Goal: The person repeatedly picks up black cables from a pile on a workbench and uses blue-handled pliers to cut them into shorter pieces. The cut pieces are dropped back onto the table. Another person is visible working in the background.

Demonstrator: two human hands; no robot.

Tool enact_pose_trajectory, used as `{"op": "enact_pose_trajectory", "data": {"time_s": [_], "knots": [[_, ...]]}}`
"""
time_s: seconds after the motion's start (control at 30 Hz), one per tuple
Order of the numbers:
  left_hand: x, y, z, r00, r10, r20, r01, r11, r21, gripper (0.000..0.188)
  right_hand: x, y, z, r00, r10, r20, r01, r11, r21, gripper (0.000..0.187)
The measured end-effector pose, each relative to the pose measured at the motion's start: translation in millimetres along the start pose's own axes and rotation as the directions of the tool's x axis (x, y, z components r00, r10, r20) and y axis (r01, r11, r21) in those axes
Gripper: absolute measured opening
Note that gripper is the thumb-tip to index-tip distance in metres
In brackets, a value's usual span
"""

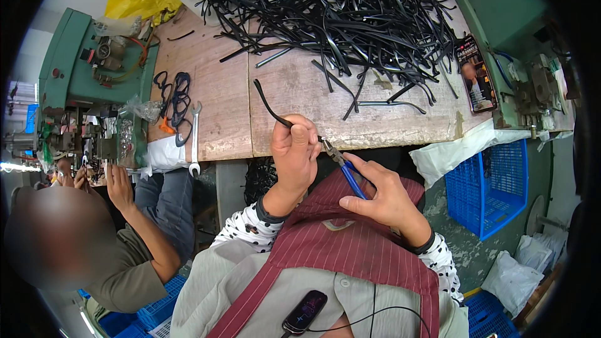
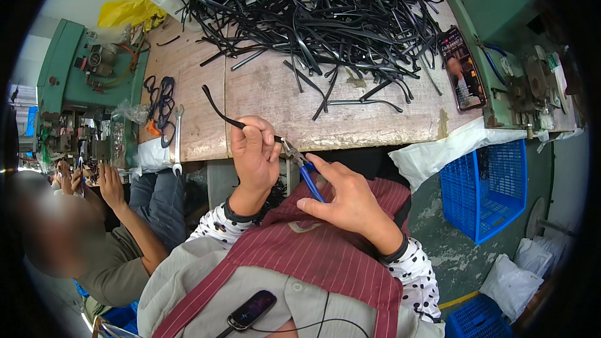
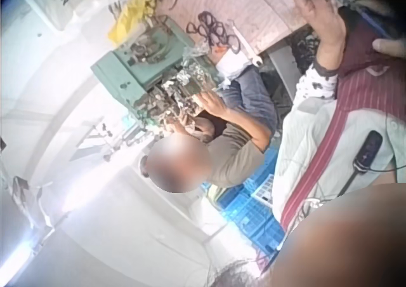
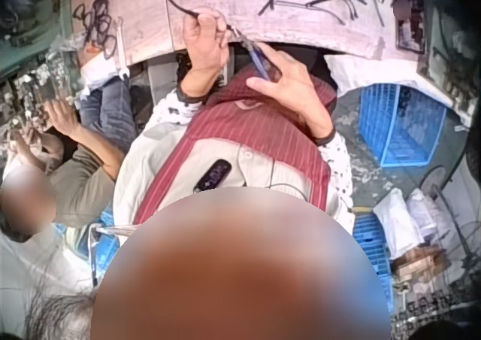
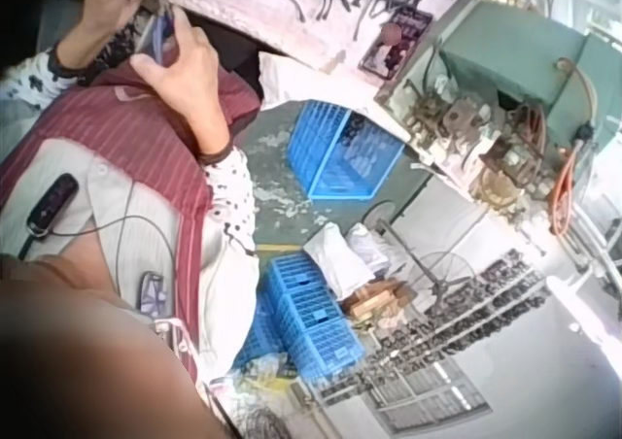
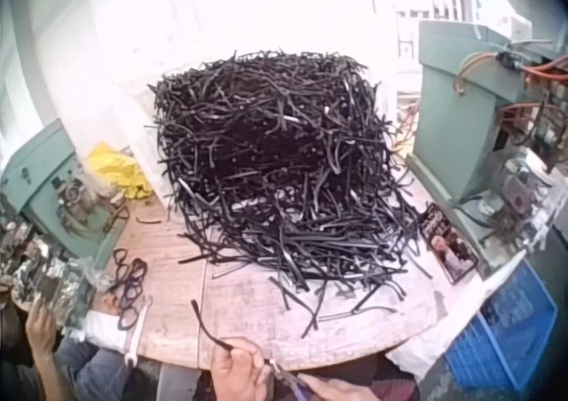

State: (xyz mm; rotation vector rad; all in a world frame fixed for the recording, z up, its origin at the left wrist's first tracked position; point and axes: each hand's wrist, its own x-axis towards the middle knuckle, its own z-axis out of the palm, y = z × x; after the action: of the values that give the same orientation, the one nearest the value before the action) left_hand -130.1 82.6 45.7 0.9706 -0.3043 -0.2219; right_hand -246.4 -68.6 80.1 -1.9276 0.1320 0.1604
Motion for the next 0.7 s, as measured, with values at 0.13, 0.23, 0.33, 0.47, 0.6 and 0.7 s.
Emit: {"op": "enact_pose_trajectory", "data": {"time_s": [0.13,0.23,0.33,0.47,0.6,0.7], "knots": [[-0.1,-3.2,1.2,0.999,0.036,0.02,-0.037,0.998,0.052,0.025,-0.7,-1.0,1.0,1.0,-0.015,-0.018,0.014,0.998,-0.058,0.076],[1.8,0.7,0.5,0.999,-0.042,-0.008,0.042,0.999,0.014,0.026,-1.5,-1.6,4.5,1.0,-0.009,-0.028,0.007,0.997,-0.081,0.073],[8.1,2.6,-4.1,0.989,-0.149,-0.023,0.147,0.986,-0.083,0.026,-3.0,-3.3,5.7,0.999,-0.006,-0.039,0.004,0.999,-0.045,0.072],[14.1,1.5,-9.7,0.958,-0.287,-0.021,0.269,0.917,-0.295,0.026,-3.7,-4.8,6.1,0.999,-0.012,-0.038,0.011,1.0,-0.01,0.071],[16.7,-6.9,-14.4,0.939,-0.344,0.023,0.317,0.834,-0.452,0.029,-4.2,-2.3,6.3,0.998,-0.025,-0.055,0.024,0.999,-0.024,0.072],[16.2,-9.0,-12.9,0.939,-0.345,0.015,0.315,0.84,-0.442,0.029,-4.1,-9.1,1.7,0.999,0.043,-0.013,-0.044,0.999,-0.022,0.074]]}}
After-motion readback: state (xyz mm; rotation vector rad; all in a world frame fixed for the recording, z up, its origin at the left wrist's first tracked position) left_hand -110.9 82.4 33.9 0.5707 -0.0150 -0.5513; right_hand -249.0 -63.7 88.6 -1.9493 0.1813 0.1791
